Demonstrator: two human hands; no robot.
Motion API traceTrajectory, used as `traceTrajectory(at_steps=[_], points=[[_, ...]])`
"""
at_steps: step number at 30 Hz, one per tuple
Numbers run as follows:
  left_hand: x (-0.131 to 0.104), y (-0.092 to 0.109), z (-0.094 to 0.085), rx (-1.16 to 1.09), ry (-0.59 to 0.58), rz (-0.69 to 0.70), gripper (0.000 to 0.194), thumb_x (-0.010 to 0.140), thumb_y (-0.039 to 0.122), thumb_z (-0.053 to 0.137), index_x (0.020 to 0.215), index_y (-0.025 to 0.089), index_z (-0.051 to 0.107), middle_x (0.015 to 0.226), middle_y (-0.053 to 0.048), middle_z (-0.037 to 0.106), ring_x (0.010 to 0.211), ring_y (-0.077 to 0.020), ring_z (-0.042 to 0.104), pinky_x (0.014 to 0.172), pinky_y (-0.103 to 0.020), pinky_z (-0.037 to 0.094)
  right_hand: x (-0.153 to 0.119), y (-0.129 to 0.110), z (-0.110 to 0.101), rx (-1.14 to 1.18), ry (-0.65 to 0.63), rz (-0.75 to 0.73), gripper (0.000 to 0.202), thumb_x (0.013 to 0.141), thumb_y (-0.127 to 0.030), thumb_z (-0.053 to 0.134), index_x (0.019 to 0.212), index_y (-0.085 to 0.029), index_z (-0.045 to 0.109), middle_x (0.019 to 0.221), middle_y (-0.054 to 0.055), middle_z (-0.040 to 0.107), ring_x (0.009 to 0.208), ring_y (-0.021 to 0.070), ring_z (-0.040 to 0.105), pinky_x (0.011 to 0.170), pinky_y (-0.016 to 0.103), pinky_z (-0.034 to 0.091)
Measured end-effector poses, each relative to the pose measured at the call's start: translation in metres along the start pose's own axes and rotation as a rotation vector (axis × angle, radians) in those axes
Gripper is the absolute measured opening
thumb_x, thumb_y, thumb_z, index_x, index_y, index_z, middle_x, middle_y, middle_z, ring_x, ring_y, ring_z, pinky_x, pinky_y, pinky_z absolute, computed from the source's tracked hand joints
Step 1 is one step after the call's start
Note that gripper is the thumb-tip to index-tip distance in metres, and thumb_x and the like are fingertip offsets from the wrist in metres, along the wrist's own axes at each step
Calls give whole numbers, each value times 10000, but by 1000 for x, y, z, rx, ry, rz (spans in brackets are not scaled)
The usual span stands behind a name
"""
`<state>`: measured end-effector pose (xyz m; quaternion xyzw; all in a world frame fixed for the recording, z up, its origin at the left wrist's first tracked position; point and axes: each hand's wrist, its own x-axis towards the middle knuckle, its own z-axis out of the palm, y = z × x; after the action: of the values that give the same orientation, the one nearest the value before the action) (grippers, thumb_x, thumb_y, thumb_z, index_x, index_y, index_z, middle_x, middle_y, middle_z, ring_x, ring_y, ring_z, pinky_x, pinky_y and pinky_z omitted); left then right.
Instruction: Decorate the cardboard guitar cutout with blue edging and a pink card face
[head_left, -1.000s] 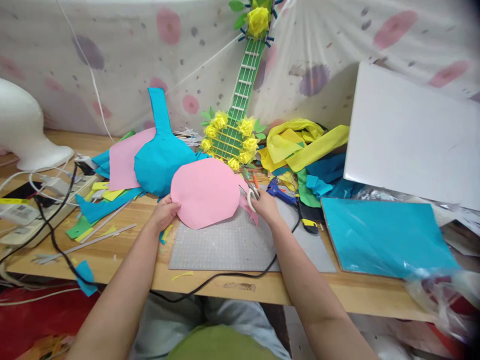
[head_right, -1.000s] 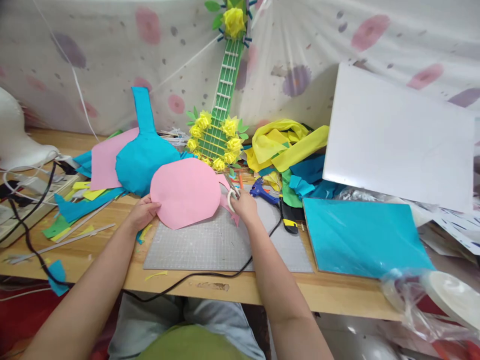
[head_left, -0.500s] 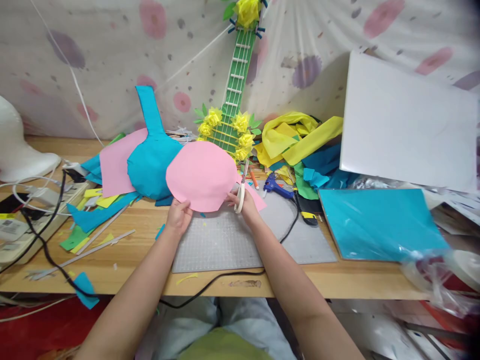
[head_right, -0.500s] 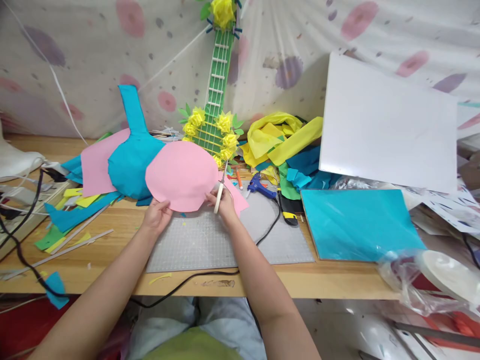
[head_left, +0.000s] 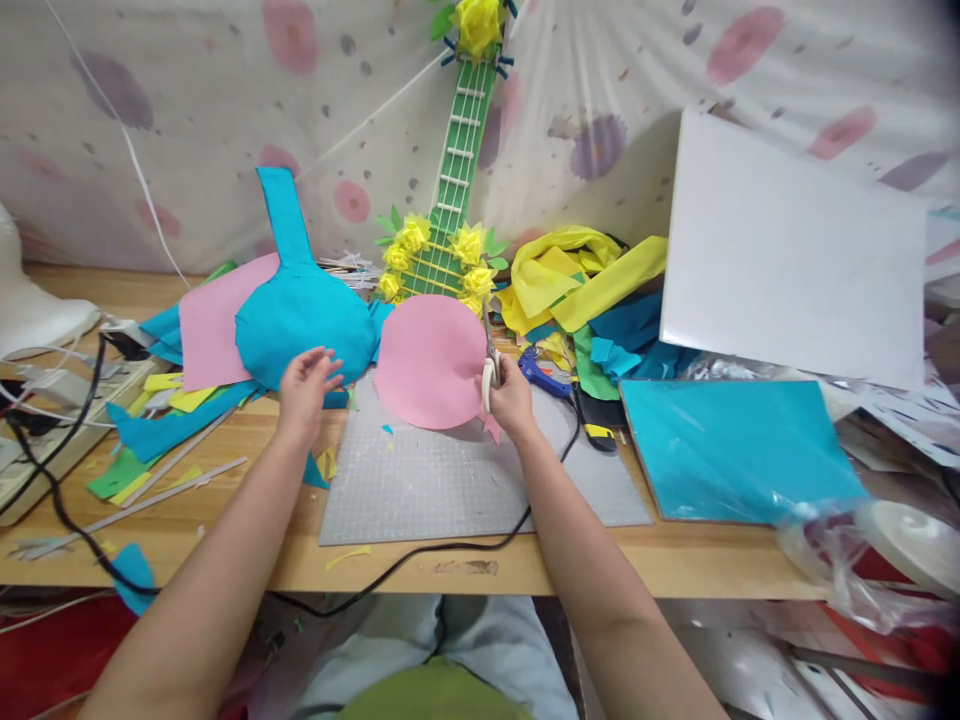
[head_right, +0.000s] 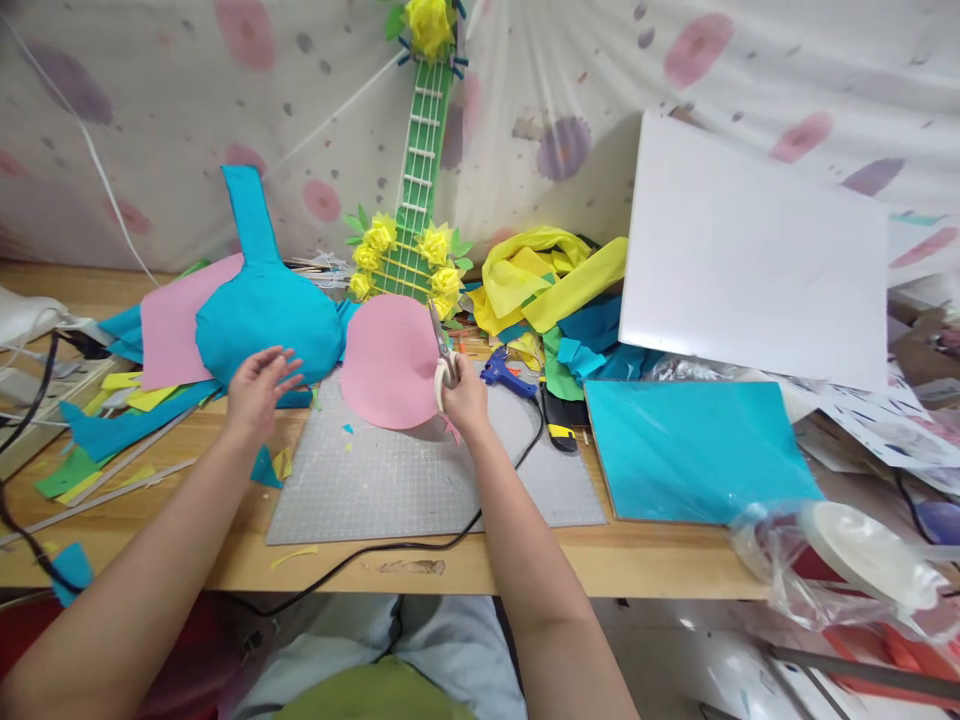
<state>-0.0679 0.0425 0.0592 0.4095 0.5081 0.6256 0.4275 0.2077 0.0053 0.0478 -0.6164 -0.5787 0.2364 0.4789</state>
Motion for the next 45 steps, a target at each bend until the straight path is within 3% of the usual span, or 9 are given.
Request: traceTrajectory(at_steps=[4,7,11,17,24,29,34,39,45], points=[[16,17,22,325,-62,195,236,688,390,632,798,186,587,1059,-50,621,1060,-205,534,914,-321,420,18,-2,-23,256,-251,3,321,626,-408,608,775,-213,401,677,-34,441,605,106,421,583,247,380],[23,26,47,423,-222,261,437,582,326,745,961,177,588,1184,-69,562,1145,-228,474,944,-324,381,30,-5,-40,335,-438,14,337,592,-387,646,742,-200,408,633,-51,411,552,85,397,528,232,350],[31,34,67,433,-436,96,794,479,257,805,1207,174,499,1220,-91,547,1130,-260,489,839,-300,428,45,-8,-53,302,-525,-10,322,592,-371,656,743,-188,439,634,-44,421,547,82,382,498,225,305],[30,40,61,462,-779,-264,436,491,338,785,857,123,682,819,-92,687,669,-207,624,547,-267,462,65,-8,-49,334,-441,-17,336,583,-384,679,767,-168,499,654,-42,443,555,72,371,499,213,273],[8,-14,28,116,-316,-205,444,448,364,800,799,124,671,693,-36,672,542,-134,573,492,-222,433,41,7,-33,353,-174,117,430,708,-585,510,821,-170,491,690,-12,496,568,92,440,560,242,370],[-3,-43,9,-84,-60,-217,466,405,328,819,786,115,658,697,-27,676,564,-119,581,544,-224,466,6,28,-39,-88,-271,109,373,717,-534,543,841,-183,562,780,22,583,675,141,517,612,252,388],[-4,-43,9,-160,19,-242,441,387,285,820,757,108,659,678,-24,673,550,-111,577,524,-217,464,-3,30,-38,-295,-319,112,342,725,-498,559,890,-199,573,884,49,631,787,186,573,674,271,401],[-4,-45,12,-256,86,-206,301,482,192,774,750,113,661,704,-22,679,598,-100,593,608,-218,488,-6,20,-34,-63,-396,122,329,763,-512,514,846,-195,548,814,32,625,710,161,599,629,258,443],[-7,-47,25,-338,215,-162,130,651,69,638,767,126,650,738,-7,681,647,-78,605,774,-255,497,-12,15,-13,316,-473,282,449,751,-615,487,841,-176,515,702,22,578,544,121,566,478,239,454]])
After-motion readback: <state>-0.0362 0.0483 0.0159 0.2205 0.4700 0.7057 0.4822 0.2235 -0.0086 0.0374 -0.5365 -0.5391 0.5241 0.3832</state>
